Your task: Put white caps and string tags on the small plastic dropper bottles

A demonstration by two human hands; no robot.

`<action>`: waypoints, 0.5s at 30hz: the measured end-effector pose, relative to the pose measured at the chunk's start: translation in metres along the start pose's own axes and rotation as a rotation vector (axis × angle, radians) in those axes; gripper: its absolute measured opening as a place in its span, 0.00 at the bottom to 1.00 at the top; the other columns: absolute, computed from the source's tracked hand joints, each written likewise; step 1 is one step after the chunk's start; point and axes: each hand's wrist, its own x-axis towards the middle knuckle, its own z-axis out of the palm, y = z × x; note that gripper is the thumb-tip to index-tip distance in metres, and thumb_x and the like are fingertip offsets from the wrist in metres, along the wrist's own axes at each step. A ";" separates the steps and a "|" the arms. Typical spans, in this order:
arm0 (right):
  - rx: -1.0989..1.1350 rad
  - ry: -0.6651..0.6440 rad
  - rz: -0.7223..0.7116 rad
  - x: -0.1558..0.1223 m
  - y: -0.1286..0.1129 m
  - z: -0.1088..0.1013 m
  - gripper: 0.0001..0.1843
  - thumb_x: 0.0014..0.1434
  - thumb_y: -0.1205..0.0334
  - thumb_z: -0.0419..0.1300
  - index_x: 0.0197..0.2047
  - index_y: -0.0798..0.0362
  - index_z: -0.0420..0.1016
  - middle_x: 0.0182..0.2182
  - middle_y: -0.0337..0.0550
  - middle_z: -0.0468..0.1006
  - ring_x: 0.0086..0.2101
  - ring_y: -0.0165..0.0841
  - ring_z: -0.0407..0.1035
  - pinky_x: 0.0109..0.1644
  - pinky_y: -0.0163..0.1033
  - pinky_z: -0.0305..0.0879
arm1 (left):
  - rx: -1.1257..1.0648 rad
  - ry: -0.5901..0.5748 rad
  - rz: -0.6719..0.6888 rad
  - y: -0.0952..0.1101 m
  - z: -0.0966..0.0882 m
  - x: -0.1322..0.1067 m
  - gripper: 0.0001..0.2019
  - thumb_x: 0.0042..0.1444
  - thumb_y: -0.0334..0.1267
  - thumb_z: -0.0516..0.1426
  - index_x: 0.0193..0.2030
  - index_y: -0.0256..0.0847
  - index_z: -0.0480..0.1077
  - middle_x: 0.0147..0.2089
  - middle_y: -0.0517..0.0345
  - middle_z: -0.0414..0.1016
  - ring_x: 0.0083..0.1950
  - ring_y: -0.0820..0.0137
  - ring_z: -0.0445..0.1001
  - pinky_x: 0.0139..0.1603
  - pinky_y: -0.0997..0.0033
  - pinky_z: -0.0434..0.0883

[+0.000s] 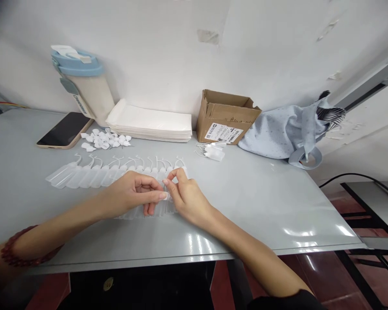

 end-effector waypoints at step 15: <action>-0.058 -0.011 -0.232 -0.006 -0.002 -0.013 0.09 0.65 0.56 0.52 0.45 0.51 0.65 0.31 0.41 0.73 0.29 0.31 0.65 0.30 0.37 0.59 | -0.231 0.094 -0.063 0.004 -0.010 0.002 0.12 0.51 0.44 0.62 0.25 0.37 0.73 0.22 0.56 0.76 0.24 0.71 0.75 0.28 0.72 0.75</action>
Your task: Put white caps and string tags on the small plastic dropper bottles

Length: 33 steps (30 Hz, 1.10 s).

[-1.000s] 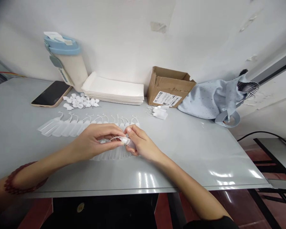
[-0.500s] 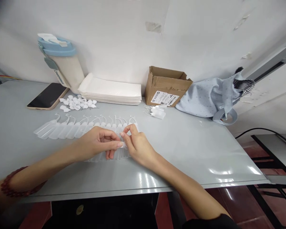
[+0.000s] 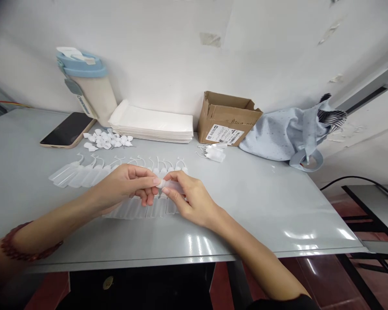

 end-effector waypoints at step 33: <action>-0.191 0.043 -0.143 0.001 0.009 0.009 0.09 0.65 0.57 0.51 0.44 0.53 0.61 0.22 0.32 0.64 0.19 0.25 0.56 0.22 0.31 0.53 | 0.102 -0.024 0.072 0.002 -0.001 -0.004 0.15 0.58 0.43 0.57 0.26 0.35 0.72 0.21 0.59 0.75 0.24 0.72 0.75 0.28 0.75 0.74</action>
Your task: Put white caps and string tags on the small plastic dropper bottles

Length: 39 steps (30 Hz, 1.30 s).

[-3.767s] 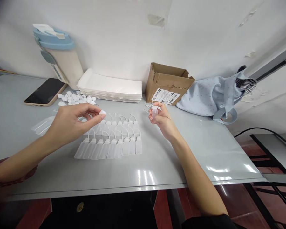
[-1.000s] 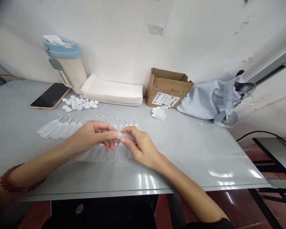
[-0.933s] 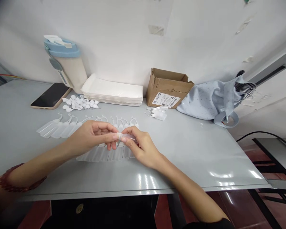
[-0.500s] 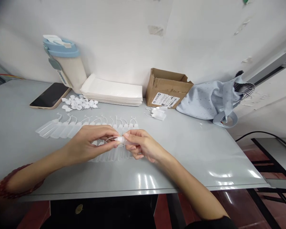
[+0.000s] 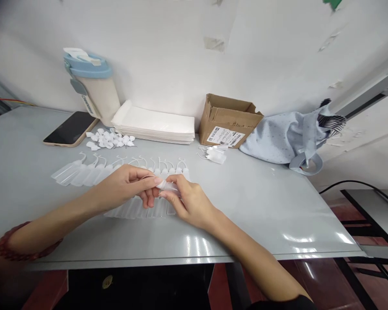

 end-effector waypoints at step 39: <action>0.202 -0.155 0.159 0.004 -0.007 -0.013 0.21 0.65 0.48 0.49 0.27 0.53 0.62 0.18 0.31 0.56 0.19 0.23 0.50 0.23 0.31 0.50 | 0.363 0.006 0.383 -0.003 0.004 -0.010 0.11 0.62 0.39 0.52 0.34 0.38 0.73 0.27 0.61 0.76 0.29 0.75 0.74 0.30 0.78 0.69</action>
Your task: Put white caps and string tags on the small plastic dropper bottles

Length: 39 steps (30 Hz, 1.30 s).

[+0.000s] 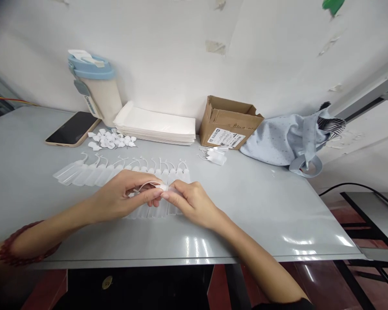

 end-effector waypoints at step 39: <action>0.798 -0.340 0.452 0.008 0.010 -0.010 0.24 0.60 0.42 0.55 0.26 0.56 0.68 0.14 0.24 0.45 0.16 0.21 0.37 0.18 0.31 0.33 | 0.402 0.073 0.351 -0.015 0.010 0.001 0.08 0.64 0.31 0.49 0.40 0.38 0.69 0.33 0.58 0.75 0.31 0.74 0.71 0.33 0.77 0.66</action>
